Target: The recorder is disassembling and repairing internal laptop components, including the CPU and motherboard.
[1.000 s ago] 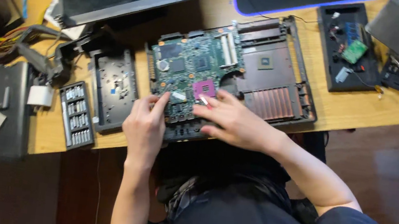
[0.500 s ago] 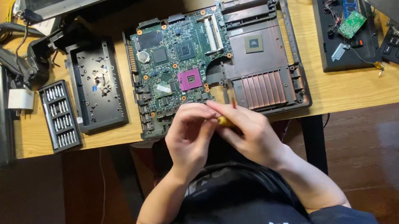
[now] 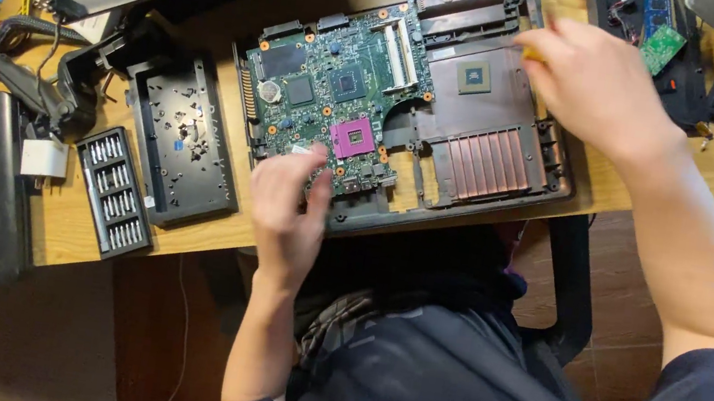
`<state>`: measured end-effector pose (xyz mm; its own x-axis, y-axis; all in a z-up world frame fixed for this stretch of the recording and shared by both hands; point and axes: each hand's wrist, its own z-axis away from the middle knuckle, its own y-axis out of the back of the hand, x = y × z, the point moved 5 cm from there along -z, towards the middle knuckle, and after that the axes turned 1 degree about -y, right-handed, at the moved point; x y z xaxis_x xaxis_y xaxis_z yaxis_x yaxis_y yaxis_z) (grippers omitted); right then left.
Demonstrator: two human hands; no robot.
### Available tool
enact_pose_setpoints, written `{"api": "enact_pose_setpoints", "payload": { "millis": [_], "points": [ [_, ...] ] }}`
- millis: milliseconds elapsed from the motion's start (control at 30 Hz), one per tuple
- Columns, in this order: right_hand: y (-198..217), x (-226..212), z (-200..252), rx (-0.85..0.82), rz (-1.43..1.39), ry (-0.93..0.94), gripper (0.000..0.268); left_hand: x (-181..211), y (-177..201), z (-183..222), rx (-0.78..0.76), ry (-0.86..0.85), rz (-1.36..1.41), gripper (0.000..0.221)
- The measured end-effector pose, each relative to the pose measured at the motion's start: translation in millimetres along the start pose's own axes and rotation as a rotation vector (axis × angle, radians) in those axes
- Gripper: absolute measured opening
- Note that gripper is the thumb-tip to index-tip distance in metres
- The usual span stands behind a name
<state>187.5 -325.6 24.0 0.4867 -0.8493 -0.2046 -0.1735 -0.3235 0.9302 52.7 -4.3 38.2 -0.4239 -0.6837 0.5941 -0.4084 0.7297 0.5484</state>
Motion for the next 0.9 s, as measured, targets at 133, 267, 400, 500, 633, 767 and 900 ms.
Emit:
{"api": "enact_pose_setpoints", "payload": {
  "millis": [133,267,400,500,633,767,900],
  "points": [
    [-26,-4,-24,0.016,0.076,0.17,0.017,7,-8,0,-0.088,-0.146,-0.14,0.016],
    [-41,-8,-34,0.057,0.128,0.276,0.019,0,-6,5,-0.114,-0.132,-0.15,0.018],
    [-20,-24,-35,0.121,0.147,0.281,0.023,-4,-5,8,-0.078,-0.093,-0.07,0.015],
    [-12,-20,-26,0.055,0.111,0.264,0.027,1,-4,5,-0.078,-0.134,-0.038,0.015],
    [-17,-26,-21,-0.06,0.037,0.288,0.037,-4,-5,9,-0.07,-0.108,-0.07,0.014],
    [-28,-18,-20,-0.105,0.003,0.285,0.047,-3,-7,8,-0.103,-0.115,-0.103,0.014],
    [-27,-20,-22,-0.105,-0.069,0.258,0.041,-3,-6,7,-0.103,-0.109,-0.11,0.013]
  ]
}}
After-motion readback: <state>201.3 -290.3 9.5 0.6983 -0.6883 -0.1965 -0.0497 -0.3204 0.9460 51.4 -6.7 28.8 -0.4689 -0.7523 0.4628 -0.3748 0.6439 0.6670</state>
